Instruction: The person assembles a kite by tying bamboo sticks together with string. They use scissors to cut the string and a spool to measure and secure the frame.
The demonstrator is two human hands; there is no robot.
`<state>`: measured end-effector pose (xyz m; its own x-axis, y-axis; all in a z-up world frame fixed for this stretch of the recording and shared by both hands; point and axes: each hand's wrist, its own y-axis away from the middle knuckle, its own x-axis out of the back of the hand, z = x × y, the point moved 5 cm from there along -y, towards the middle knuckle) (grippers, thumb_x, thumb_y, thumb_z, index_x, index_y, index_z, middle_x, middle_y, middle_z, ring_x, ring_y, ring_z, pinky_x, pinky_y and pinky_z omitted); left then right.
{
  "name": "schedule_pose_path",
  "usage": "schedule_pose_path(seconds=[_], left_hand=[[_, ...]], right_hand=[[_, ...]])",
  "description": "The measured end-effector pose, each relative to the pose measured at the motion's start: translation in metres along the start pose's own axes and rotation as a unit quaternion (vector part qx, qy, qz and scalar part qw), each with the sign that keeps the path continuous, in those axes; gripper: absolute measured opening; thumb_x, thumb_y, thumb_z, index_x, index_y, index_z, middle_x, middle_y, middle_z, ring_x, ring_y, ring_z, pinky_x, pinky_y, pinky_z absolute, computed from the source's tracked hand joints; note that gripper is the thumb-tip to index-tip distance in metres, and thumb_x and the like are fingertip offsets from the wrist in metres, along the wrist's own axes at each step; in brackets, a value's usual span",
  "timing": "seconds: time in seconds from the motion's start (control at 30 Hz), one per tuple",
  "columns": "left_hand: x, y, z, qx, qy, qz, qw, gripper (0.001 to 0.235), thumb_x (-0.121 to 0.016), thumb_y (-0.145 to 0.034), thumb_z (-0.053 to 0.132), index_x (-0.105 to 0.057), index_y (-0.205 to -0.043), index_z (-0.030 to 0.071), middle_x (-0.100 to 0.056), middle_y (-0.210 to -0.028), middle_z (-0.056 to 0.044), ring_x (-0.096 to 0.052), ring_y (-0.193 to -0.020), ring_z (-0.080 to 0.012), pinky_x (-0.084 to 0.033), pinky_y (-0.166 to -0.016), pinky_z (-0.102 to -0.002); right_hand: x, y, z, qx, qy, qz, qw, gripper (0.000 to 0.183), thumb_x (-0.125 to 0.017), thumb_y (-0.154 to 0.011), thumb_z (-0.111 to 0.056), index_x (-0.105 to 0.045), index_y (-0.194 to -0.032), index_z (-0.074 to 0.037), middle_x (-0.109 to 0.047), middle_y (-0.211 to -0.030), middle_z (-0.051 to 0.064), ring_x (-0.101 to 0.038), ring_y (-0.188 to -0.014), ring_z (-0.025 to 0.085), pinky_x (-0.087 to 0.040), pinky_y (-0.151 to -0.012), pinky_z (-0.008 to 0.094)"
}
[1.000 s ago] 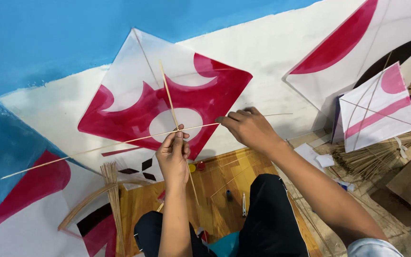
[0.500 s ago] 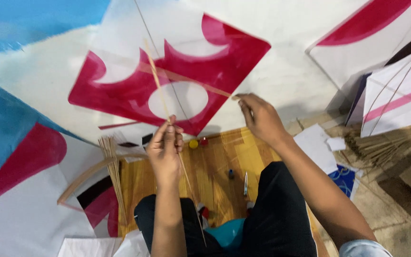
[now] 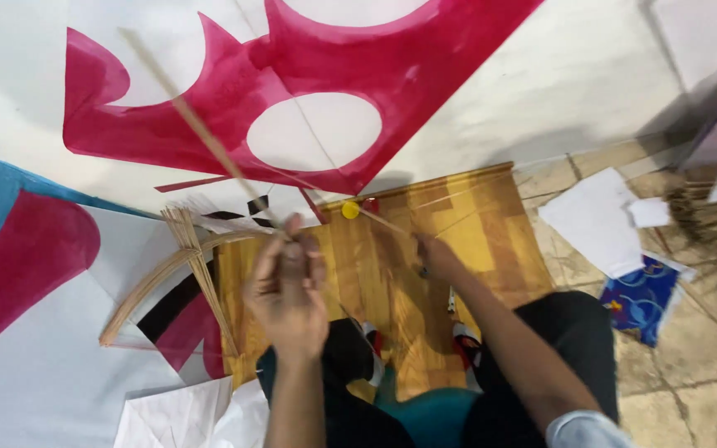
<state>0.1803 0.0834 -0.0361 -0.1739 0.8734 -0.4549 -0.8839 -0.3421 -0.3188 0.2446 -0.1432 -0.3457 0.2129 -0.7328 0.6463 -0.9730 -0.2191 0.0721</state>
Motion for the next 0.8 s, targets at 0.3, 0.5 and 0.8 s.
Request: schedule_pose_path(seconds=[0.3, 0.5, 0.8], left_hand=[[0.03, -0.003, -0.073, 0.122, -0.112, -0.043, 0.985, 0.027, -0.059, -0.105, 0.009, -0.069, -0.128, 0.0, -0.065, -0.084, -0.01, -0.057, -0.073, -0.0182, -0.051, -0.061, -0.032], [0.053, -0.006, -0.104, 0.157, -0.166, -0.028, 0.973, 0.027, -0.057, -0.106, 0.016, -0.07, -0.125, 0.002, -0.062, -0.082, -0.011, -0.059, -0.075, -0.0209, -0.053, -0.071, -0.035], [0.095, -0.003, -0.13, 0.234, -0.243, 0.006, 0.941, 0.025, -0.057, -0.103, 0.007, -0.072, -0.12, -0.003, -0.069, -0.088, -0.015, -0.066, -0.079, -0.0239, -0.065, -0.076, -0.04]], right_hand=[[-0.232, 0.063, 0.155, -0.238, -0.148, -0.104, 0.954, 0.038, -0.037, -0.101, -0.014, -0.056, -0.134, -0.021, -0.072, -0.114, 0.01, -0.07, -0.103, 0.028, -0.056, -0.082, 0.043], [-0.278, 0.109, 0.195, -0.323, -0.101, -0.141, 0.93, 0.037, -0.037, -0.107, -0.029, -0.057, -0.137, -0.023, -0.072, -0.116, 0.01, -0.067, -0.076, 0.028, -0.05, -0.06, 0.043], [-0.185, 0.088, 0.122, -0.457, -0.25, -0.13, 0.843, 0.039, -0.036, -0.105, -0.013, -0.057, -0.137, -0.003, -0.057, -0.083, 0.016, -0.044, -0.063, 0.022, -0.036, -0.063, 0.042]])
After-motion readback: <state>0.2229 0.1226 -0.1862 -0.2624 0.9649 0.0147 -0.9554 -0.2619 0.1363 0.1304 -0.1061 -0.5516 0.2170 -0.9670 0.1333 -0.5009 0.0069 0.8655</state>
